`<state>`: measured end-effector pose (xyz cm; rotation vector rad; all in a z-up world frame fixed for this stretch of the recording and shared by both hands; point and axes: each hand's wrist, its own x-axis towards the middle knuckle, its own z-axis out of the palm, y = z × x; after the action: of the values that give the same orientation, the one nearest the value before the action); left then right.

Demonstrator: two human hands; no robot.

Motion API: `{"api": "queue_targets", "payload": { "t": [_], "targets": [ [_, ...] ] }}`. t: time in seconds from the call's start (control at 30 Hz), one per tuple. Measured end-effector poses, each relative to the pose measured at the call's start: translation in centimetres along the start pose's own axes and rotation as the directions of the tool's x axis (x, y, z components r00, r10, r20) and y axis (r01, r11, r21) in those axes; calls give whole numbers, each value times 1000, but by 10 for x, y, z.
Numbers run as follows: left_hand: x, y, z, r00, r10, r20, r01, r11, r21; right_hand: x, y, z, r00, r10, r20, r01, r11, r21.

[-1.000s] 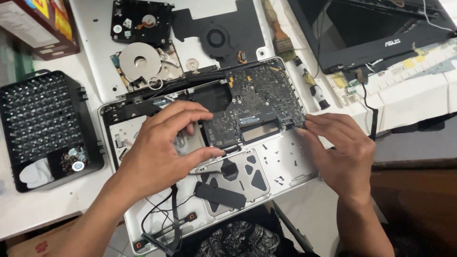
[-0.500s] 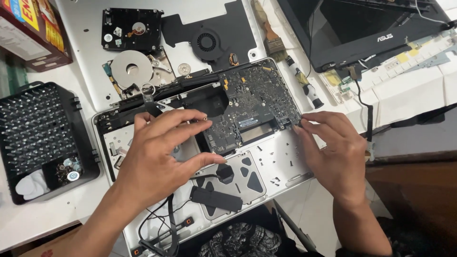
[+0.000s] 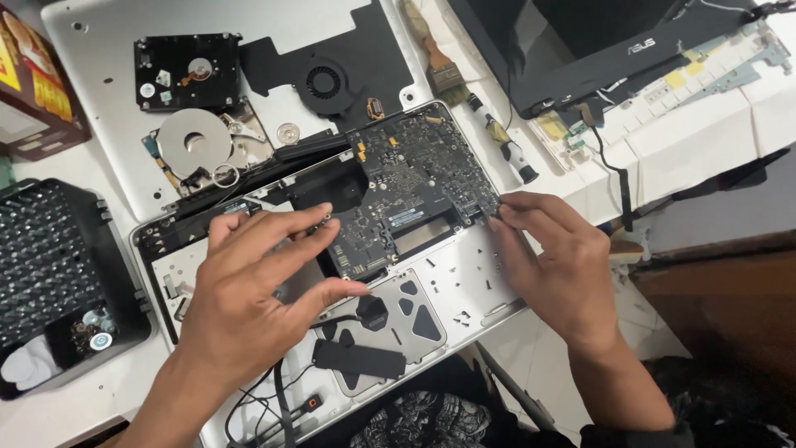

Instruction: Carefully aligning and seating a motherboard into a laptop chassis during reassembly.

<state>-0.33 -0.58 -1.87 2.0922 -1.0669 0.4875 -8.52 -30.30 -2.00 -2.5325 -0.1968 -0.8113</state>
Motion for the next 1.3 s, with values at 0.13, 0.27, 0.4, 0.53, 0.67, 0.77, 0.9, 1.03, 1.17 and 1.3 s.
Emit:
{"api": "queue_targets", "payload": {
  "t": [0.13,0.27,0.4,0.53,0.67,0.77,0.9,1.03,1.17,1.3],
  "targets": [
    [-1,0,0,1000,9,16,-9,1000,18,2,-1,0,1000,1,-5,-1,1000,12],
    [-4,4,-1,994,-32,104,25,997,69,2,1,0,1000,13,9,-14,999,30],
    [-1,11,-4,989,-64,135,45,989,140,2,2,0,1000,18,11,-19,998,66],
    [1,13,-4,979,-81,185,46,982,183,3,1,-1,1000,20,3,-21,998,65],
    [2,16,-3,978,-106,183,67,976,209,3,1,-2,999,24,28,-26,997,79],
    [2,16,-3,974,-133,183,99,978,186,3,1,-2,999,27,31,-29,996,86],
    [-1,15,-1,971,-167,174,141,978,154,4,0,-2,999,22,32,-25,996,84],
    [-6,13,2,957,-235,168,220,970,101,4,0,-3,999,2,33,-4,996,87],
    [-6,13,2,924,-345,164,355,934,-30,1,2,0,998,-30,50,29,999,20],
    [2,14,-2,872,-426,241,463,878,-122,1,2,0,998,-44,42,43,999,20]
  ]
}}
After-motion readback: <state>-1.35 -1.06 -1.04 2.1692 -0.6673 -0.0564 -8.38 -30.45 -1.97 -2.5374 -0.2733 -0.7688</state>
